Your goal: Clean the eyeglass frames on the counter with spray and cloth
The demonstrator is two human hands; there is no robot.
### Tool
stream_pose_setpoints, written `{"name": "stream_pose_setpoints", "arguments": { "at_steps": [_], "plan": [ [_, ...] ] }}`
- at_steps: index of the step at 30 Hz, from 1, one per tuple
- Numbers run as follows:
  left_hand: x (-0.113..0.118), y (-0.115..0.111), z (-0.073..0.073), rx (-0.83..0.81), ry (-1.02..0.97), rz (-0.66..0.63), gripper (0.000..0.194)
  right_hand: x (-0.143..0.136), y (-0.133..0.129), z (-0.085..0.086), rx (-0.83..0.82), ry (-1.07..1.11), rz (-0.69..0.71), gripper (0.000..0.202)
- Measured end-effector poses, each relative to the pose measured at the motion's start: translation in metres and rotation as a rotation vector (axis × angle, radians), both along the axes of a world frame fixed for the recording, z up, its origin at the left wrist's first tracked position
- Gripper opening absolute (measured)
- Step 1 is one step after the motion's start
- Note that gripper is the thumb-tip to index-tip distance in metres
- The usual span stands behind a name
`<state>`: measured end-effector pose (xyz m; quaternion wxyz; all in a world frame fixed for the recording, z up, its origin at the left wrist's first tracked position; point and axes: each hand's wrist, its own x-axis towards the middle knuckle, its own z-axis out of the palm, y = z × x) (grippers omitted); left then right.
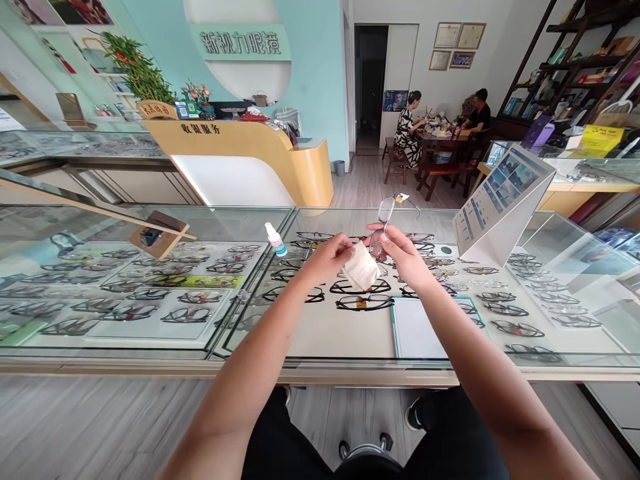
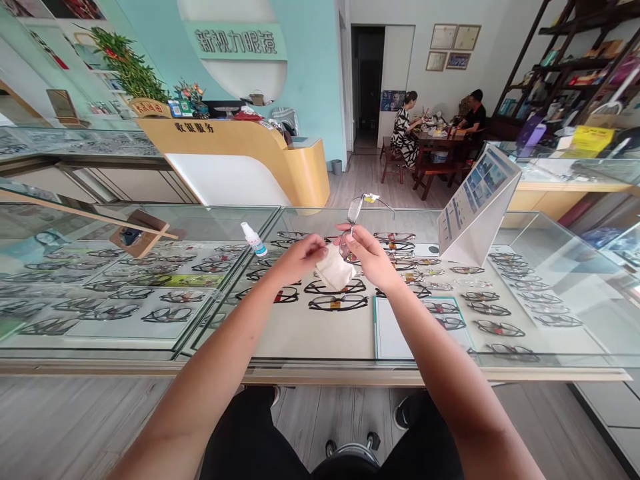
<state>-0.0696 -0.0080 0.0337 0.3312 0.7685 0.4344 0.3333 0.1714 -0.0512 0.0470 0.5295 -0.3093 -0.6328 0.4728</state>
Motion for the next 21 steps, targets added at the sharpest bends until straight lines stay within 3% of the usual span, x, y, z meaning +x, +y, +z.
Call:
{"name": "stream_pose_setpoints", "arguments": {
  "at_steps": [5, 9, 15, 21],
  "plan": [
    [-0.004, 0.002, 0.008, -0.123, -0.262, 0.076, 0.051, -0.001, -0.001, 0.001, -0.003, -0.018, 0.008, 0.059],
    [-0.003, 0.001, 0.011, -0.200, -0.412, 0.077, 0.058, -0.002, -0.004, 0.001, 0.002, -0.058, 0.054, 0.058],
    [0.001, -0.002, 0.009, -0.252, -0.338, -0.015, 0.054, -0.006, -0.007, -0.001, 0.055, -0.094, 0.134, 0.056],
    [0.004, -0.008, 0.012, -0.288, -0.345, -0.112, 0.058, -0.010, -0.008, -0.004, 0.103, -0.170, 0.128, 0.054]
  ]
}}
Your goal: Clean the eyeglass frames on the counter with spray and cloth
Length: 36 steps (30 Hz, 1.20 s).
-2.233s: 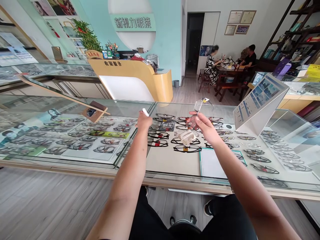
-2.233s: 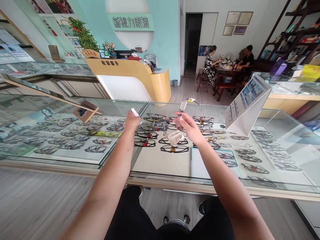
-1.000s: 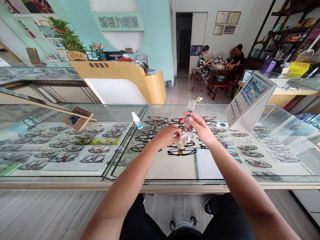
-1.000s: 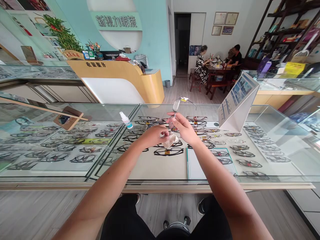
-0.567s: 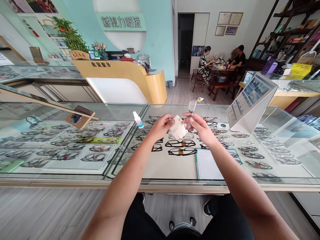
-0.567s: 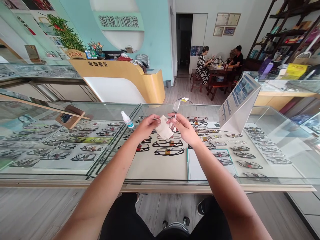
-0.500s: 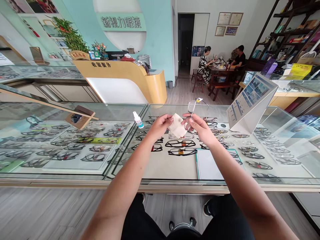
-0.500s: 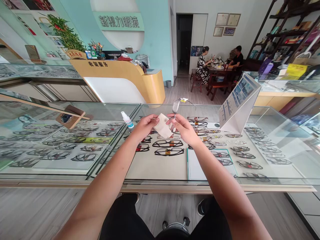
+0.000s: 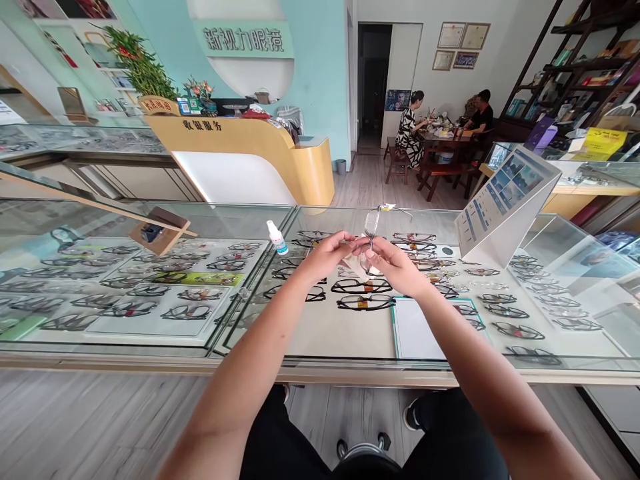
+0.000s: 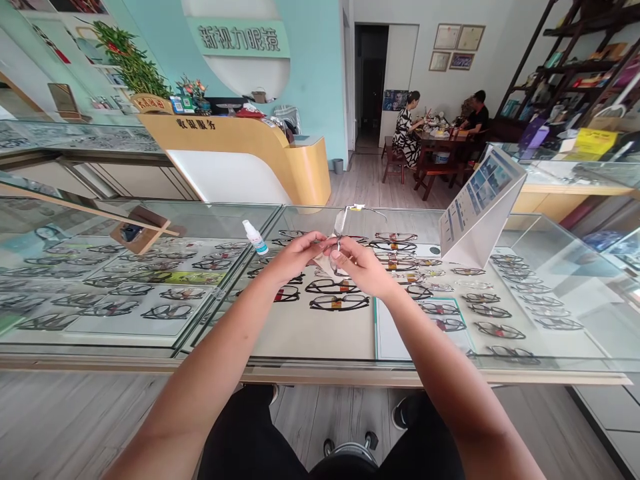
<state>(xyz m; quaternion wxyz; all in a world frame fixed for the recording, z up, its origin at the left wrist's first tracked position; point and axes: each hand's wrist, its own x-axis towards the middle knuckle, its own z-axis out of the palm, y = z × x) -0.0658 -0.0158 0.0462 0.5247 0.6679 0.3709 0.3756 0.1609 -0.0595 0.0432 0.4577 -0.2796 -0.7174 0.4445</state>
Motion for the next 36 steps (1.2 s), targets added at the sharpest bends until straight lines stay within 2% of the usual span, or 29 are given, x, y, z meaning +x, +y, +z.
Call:
{"name": "stream_pose_setpoints", "arguments": {
  "at_steps": [5, 10, 14, 19, 23, 30, 36],
  "plan": [
    [-0.001, 0.002, -0.001, -0.058, -0.043, -0.001, 0.067, 0.000, -0.001, 0.000, 0.012, -0.002, -0.007, 0.049],
    [-0.001, 0.008, -0.007, -0.108, -0.220, 0.144, 0.069, 0.001, 0.001, -0.003, -0.043, 0.063, -0.036, 0.057],
    [-0.002, 0.013, -0.007, -0.148, -0.440, 0.222, 0.057, 0.001, 0.003, -0.005, -0.154, 0.154, -0.041, 0.057],
    [-0.001, 0.015, -0.003, -0.210, -0.616, 0.249, 0.041, 0.002, 0.004, -0.003, -0.243, 0.305, -0.084, 0.051],
    [0.001, 0.013, -0.002, -0.243, -0.660, 0.240, 0.034, 0.002, 0.004, 0.003, -0.258, 0.413, -0.101, 0.050],
    [0.004, 0.010, -0.003, -0.314, -0.709, 0.176, 0.028, 0.002, 0.003, 0.007, -0.276, 0.461, -0.128, 0.052],
    [0.003, 0.011, -0.002, -0.332, -0.732, 0.215, 0.026, 0.001, 0.004, 0.007, -0.272, 0.484, -0.149, 0.052]
  ]
}}
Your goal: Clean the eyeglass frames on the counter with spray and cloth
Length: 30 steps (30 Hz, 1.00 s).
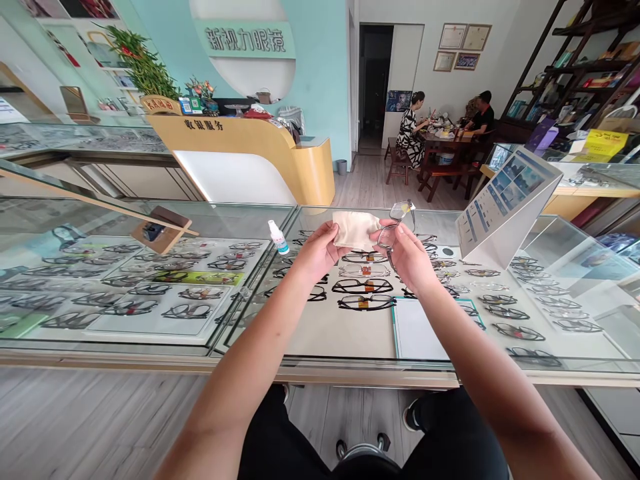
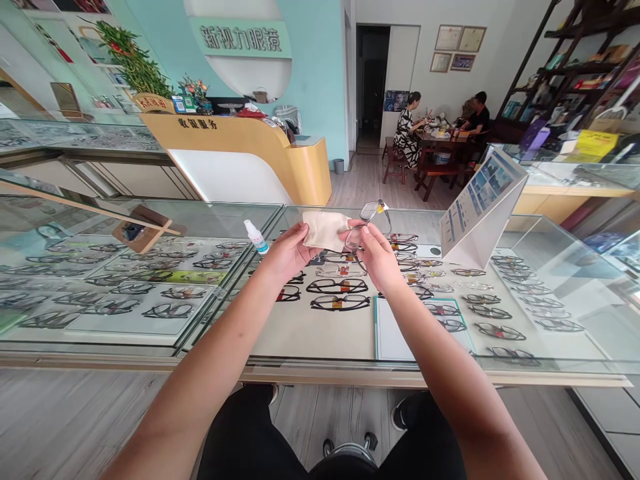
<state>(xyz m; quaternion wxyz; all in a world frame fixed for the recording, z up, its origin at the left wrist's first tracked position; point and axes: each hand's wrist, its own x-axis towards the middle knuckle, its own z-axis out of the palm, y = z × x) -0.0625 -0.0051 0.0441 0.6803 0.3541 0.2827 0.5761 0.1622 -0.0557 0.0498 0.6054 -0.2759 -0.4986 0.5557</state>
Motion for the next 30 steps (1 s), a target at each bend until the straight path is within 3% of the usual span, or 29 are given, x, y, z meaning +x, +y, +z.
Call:
{"name": "stream_pose_setpoints", "arguments": {
  "at_steps": [8, 16, 22, 30],
  "plan": [
    [0.000, 0.002, 0.001, -0.032, -0.037, 0.053, 0.024, 0.002, 0.003, -0.002, 0.026, -0.060, -0.059, 0.052],
    [0.006, 0.002, -0.003, -0.044, -0.087, 0.081, 0.007, -0.002, -0.003, 0.002, -0.038, 0.031, 0.110, 0.049],
    [0.010, -0.003, 0.000, -0.071, -0.108, 0.037, 0.012, -0.002, -0.004, 0.002, -0.028, 0.004, 0.108, 0.046],
    [0.013, -0.006, 0.006, -0.132, -0.158, 0.087, 0.014, -0.001, -0.003, 0.003, -0.021, 0.054, 0.073, 0.047]
  ]
}}
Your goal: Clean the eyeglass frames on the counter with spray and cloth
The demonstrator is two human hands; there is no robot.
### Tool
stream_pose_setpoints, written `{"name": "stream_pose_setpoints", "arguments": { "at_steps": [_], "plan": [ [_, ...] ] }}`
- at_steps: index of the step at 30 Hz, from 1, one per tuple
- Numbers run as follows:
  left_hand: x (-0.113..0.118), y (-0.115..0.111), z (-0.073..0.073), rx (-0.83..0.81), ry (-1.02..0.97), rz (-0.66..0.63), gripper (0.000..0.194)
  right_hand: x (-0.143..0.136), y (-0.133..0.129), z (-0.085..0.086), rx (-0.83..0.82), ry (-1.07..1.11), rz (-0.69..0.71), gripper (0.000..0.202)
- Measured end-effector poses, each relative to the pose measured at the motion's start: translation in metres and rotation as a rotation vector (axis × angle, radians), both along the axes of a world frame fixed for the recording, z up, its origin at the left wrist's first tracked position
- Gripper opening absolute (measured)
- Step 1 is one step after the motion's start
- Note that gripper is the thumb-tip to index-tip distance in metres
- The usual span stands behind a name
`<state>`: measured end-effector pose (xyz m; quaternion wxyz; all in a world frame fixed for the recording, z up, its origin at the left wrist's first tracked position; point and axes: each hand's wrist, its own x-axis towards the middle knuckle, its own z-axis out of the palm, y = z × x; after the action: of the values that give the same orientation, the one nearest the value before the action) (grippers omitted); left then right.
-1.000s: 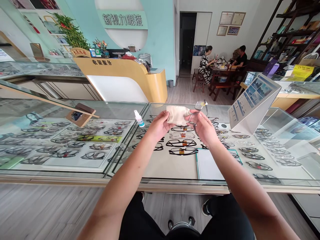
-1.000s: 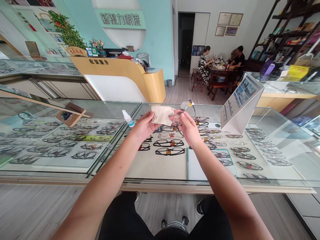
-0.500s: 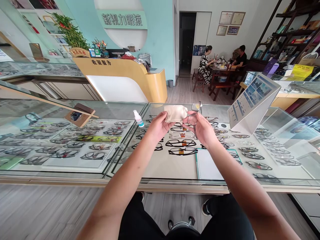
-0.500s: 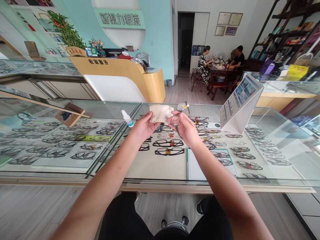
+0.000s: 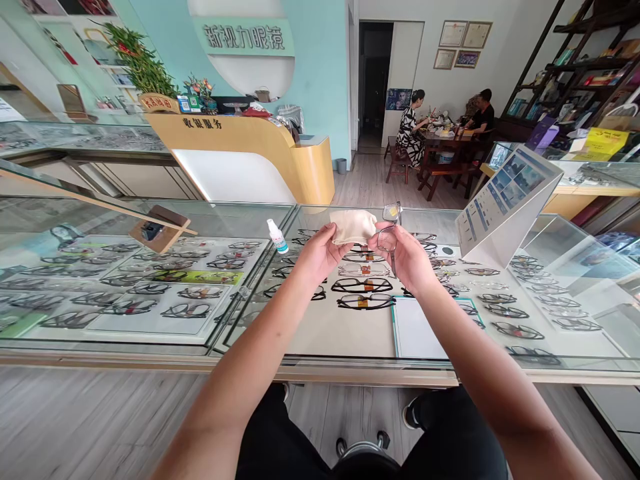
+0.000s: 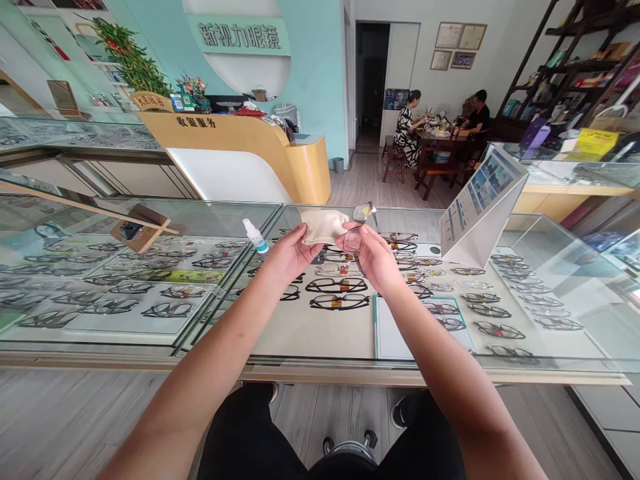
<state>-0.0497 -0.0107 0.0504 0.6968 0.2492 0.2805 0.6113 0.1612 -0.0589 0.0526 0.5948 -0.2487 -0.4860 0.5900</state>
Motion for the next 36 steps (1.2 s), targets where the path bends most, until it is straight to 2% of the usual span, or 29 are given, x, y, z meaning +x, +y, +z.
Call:
{"name": "stream_pose_setpoints", "arguments": {
  "at_steps": [4, 7, 18, 23, 30, 33, 36],
  "plan": [
    [-0.002, 0.004, -0.005, 0.008, 0.002, 0.033, 0.010, 0.000, 0.000, 0.001, 0.023, -0.013, -0.034, 0.044],
    [-0.002, 0.005, -0.007, 0.017, 0.009, 0.040, 0.015, 0.001, 0.000, 0.002, 0.026, -0.031, -0.063, 0.043],
    [-0.002, 0.002, -0.003, 0.057, 0.050, 0.036, 0.015, 0.004, 0.007, -0.004, 0.072, -0.128, -0.108, 0.051],
    [-0.006, 0.003, -0.005, 0.133, 0.137, 0.060, 0.028, 0.005, 0.004, -0.004, 0.134, -0.241, -0.093, 0.051],
    [-0.003, -0.005, -0.009, 0.331, 0.435, -0.006, 0.058, -0.002, -0.004, -0.009, 0.227, -0.424, 0.160, 0.055],
    [0.001, -0.009, -0.012, 0.383, 0.558, -0.041, 0.064, -0.005, -0.003, -0.014, 0.223, -0.441, 0.163, 0.059],
    [0.003, -0.011, -0.013, 0.426, 0.593, -0.038, 0.068, -0.006, -0.001, -0.016, 0.209, -0.456, 0.118, 0.061]
  ]
}}
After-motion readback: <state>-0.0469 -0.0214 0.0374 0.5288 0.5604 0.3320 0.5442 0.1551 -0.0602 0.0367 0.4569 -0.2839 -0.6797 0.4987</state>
